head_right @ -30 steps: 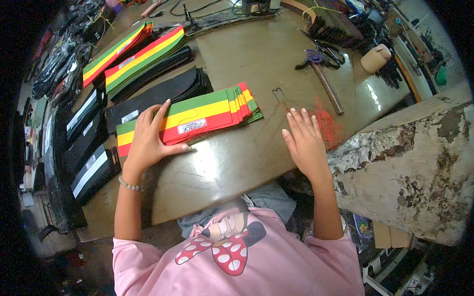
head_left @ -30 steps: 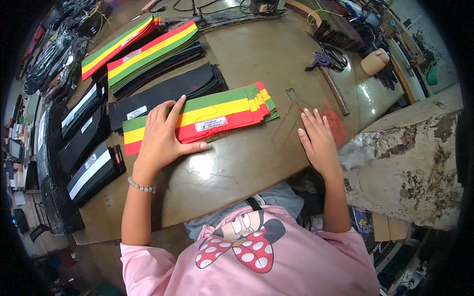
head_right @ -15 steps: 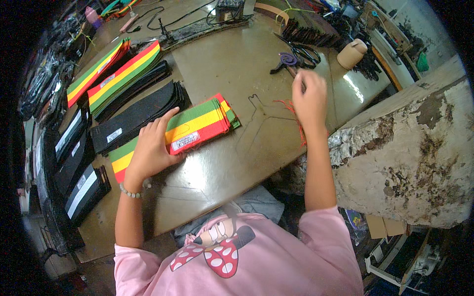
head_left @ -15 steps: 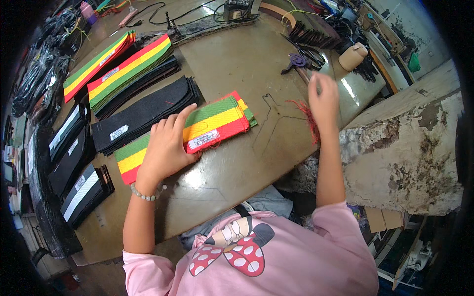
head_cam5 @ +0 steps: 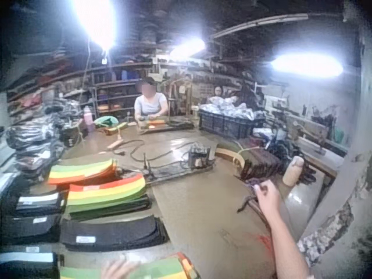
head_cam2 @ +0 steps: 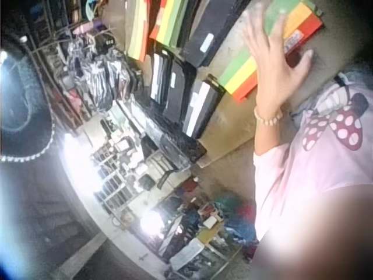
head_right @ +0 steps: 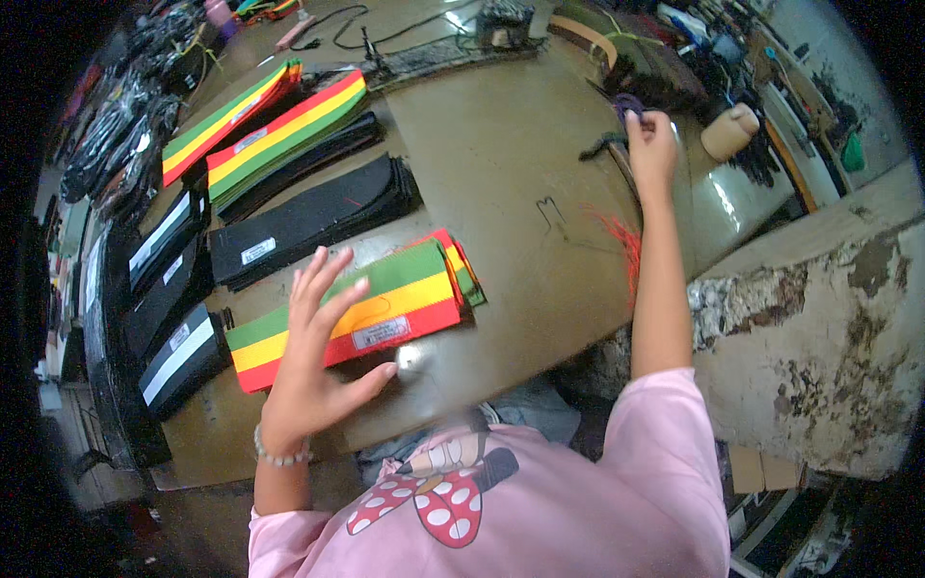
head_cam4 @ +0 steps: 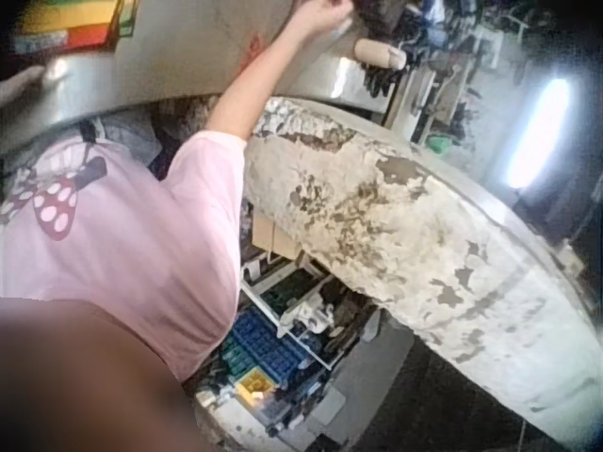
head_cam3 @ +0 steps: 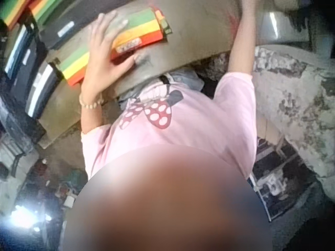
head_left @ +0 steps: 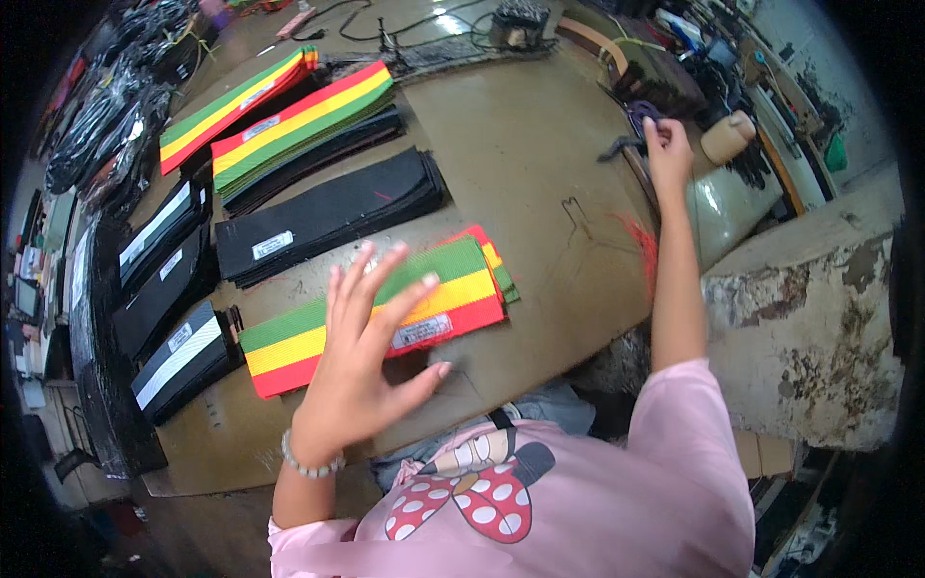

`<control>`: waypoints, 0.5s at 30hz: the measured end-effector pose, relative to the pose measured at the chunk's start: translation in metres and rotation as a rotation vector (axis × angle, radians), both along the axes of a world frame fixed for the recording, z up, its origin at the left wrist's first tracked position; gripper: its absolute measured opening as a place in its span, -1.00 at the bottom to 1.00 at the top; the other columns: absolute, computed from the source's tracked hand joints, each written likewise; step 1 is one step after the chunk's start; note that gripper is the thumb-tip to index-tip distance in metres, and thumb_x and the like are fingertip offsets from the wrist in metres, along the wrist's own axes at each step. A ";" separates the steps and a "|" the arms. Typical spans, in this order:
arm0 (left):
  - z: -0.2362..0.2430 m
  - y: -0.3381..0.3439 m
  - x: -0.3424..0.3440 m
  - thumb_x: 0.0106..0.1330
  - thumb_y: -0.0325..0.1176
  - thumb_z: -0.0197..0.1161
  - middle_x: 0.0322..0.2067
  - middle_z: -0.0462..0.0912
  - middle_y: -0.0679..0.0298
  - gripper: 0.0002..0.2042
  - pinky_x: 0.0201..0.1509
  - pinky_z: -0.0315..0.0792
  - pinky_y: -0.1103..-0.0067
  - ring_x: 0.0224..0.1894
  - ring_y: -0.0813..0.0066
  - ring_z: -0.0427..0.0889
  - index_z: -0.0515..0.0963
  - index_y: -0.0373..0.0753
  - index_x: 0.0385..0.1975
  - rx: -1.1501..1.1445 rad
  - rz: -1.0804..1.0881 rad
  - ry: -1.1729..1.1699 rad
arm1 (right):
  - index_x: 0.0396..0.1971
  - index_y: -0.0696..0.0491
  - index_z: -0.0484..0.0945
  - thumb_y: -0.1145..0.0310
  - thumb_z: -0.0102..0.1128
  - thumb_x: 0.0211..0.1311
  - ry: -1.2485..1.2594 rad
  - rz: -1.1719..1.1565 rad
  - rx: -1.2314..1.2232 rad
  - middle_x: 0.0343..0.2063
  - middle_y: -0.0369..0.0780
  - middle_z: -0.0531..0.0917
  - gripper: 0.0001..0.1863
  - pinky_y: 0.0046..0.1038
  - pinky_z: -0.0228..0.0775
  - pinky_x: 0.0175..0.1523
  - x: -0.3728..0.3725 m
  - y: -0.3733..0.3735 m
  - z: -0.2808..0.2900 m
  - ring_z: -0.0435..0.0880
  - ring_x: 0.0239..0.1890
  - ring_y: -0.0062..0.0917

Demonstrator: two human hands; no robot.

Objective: The person repeatedly picks up a purple rubber band and places it onto a stack of multicolored fabric strips on a work table. The person then moves the stack aside and repeats the process with another stack. The task continues with multiple stacks of fabric strips.

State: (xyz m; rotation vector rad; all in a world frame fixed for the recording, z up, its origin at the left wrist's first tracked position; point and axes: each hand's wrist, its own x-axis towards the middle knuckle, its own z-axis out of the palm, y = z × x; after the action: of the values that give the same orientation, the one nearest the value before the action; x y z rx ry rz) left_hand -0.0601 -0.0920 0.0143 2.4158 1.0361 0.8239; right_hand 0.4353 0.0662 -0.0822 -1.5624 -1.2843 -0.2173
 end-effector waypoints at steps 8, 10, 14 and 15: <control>0.108 -0.054 0.020 0.34 -0.13 0.30 -0.22 0.57 0.38 -0.87 -0.09 0.37 0.53 -0.22 0.44 0.42 0.65 0.03 -0.25 -0.170 -0.531 -1.163 | -0.35 0.16 0.43 0.19 0.11 0.43 -0.308 -0.069 -0.146 -0.41 0.01 0.55 -0.69 -0.12 0.34 -0.23 -0.024 -0.012 -0.011 0.53 -0.35 0.01; 0.128 -0.071 0.031 0.33 -0.22 0.31 -0.27 0.56 0.37 -0.95 -0.14 0.39 0.52 -0.28 0.47 0.38 0.63 0.03 -0.32 -0.342 -0.407 -1.236 | -0.34 0.16 0.41 0.20 0.08 0.44 -0.292 -0.081 -0.179 -0.38 0.01 0.55 -0.70 -0.09 0.34 -0.21 -0.025 -0.014 -0.011 0.53 -0.32 0.01; 0.130 -0.072 0.037 0.30 -0.30 0.31 -0.31 0.54 0.38 -0.96 -0.19 0.38 0.56 -0.33 0.51 0.37 0.60 -0.01 -0.38 -0.436 -0.455 -1.335 | -0.32 0.17 0.40 0.20 0.06 0.45 -0.227 -0.129 -0.275 -0.34 0.02 0.55 -0.70 -0.05 0.32 -0.18 -0.027 -0.018 -0.010 0.53 -0.26 0.01; 0.128 -0.069 0.036 0.29 -0.32 0.31 -0.32 0.53 0.38 -0.96 -0.20 0.38 0.57 -0.34 0.51 0.37 0.59 -0.02 -0.39 -0.453 -0.476 -1.326 | -0.31 0.18 0.39 0.20 0.05 0.45 -0.232 -0.139 -0.291 -0.33 0.03 0.55 -0.69 -0.05 0.32 -0.18 -0.028 -0.019 -0.009 0.53 -0.24 0.01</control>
State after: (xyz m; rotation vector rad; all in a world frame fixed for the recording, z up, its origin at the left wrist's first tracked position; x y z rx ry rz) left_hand -0.0242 -0.1614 0.1421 1.1524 0.0702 1.4308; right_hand 0.4072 0.0476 -0.0916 -1.9219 -1.4352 -0.3182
